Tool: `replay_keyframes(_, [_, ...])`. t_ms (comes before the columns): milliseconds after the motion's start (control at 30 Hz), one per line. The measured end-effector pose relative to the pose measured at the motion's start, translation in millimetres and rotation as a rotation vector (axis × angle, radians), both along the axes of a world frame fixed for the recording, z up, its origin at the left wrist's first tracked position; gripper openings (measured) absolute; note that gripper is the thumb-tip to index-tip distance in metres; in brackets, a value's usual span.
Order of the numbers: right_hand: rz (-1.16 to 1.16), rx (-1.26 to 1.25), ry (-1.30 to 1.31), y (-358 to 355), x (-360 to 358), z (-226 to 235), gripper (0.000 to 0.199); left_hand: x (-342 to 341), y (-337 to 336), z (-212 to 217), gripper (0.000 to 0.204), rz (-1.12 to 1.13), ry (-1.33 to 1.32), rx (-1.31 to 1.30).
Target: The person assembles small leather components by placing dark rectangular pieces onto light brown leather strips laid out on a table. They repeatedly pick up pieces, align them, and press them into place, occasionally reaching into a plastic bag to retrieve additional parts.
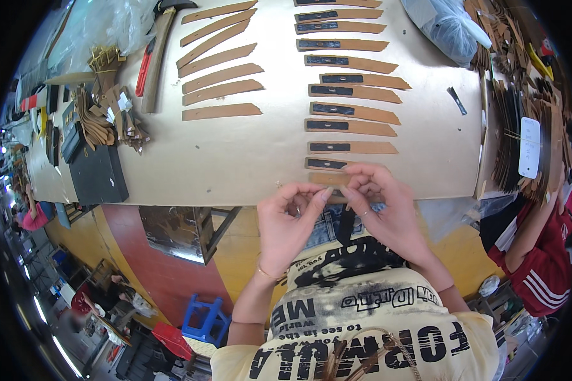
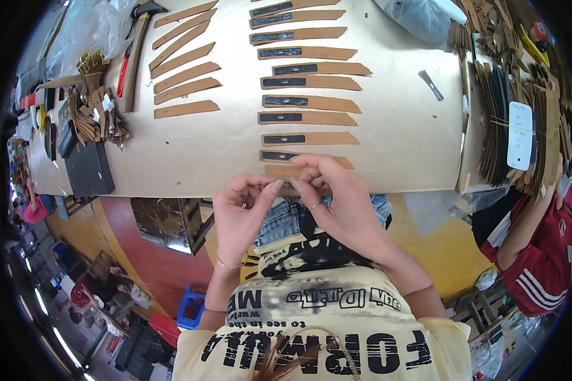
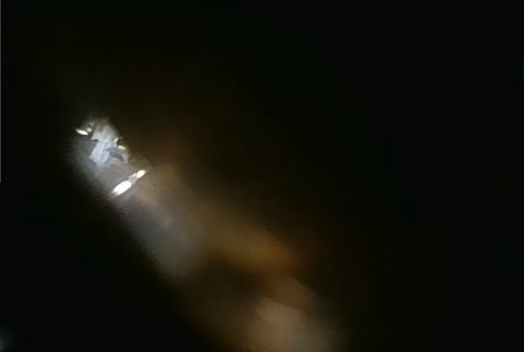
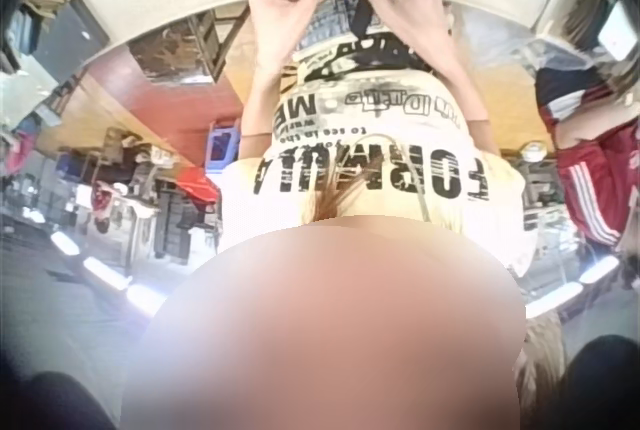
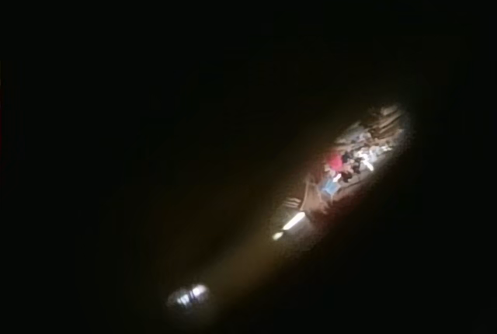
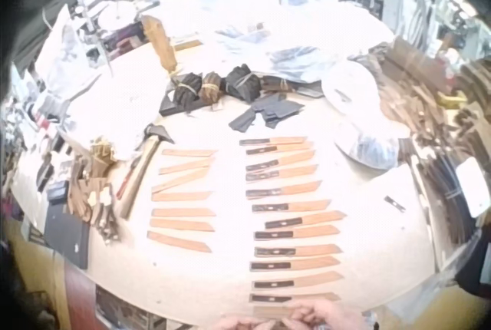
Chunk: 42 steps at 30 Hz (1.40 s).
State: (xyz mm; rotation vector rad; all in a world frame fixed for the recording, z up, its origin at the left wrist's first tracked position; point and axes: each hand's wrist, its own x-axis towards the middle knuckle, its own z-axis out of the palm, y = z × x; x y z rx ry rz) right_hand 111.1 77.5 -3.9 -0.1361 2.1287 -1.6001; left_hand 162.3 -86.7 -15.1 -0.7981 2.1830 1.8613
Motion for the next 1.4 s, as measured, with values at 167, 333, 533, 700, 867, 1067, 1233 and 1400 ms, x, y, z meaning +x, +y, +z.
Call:
replay_keyframes(167, [-0.007,0.214,0.042,-9.3,1.4,-8.6,0.025,-6.8,0.4,-6.9,0.011,-0.013,0.001,-0.139])
replay_keyframes(333, [-0.014,0.229,0.116,-12.0,2.6,-15.3,0.028,-9.0,-0.2,-10.4,0.009,-0.016,0.029,-0.173])
replay_keyframes(533, [-0.003,0.254,0.145,-11.1,2.3,-19.2,0.03,-9.8,1.2,-9.8,0.009,-0.025,0.025,-0.185])
replay_keyframes(700, [-0.003,0.255,0.264,-13.5,3.9,-24.0,0.028,-10.7,2.9,-8.8,0.009,-0.014,0.027,-0.215])
replay_keyframes(867, [-0.009,0.294,0.223,-14.4,6.4,-23.9,0.029,-11.8,4.1,-8.0,0.009,-0.025,0.031,-0.264])
replay_keyframes(1067, [0.016,0.336,0.277,-14.4,6.9,-23.8,0.026,-11.4,5.2,-8.5,0.009,-0.026,0.046,-0.28])
replay_keyframes(1233, [-0.005,0.306,0.39,-17.3,8.2,-27.5,0.023,-11.8,7.6,-9.3,0.009,-0.023,0.066,-0.313])
replay_keyframes(1400, [0.022,0.299,0.447,-16.3,8.4,-27.8,0.02,-7.3,9.1,-11.1,0.011,-0.03,0.096,-0.372])
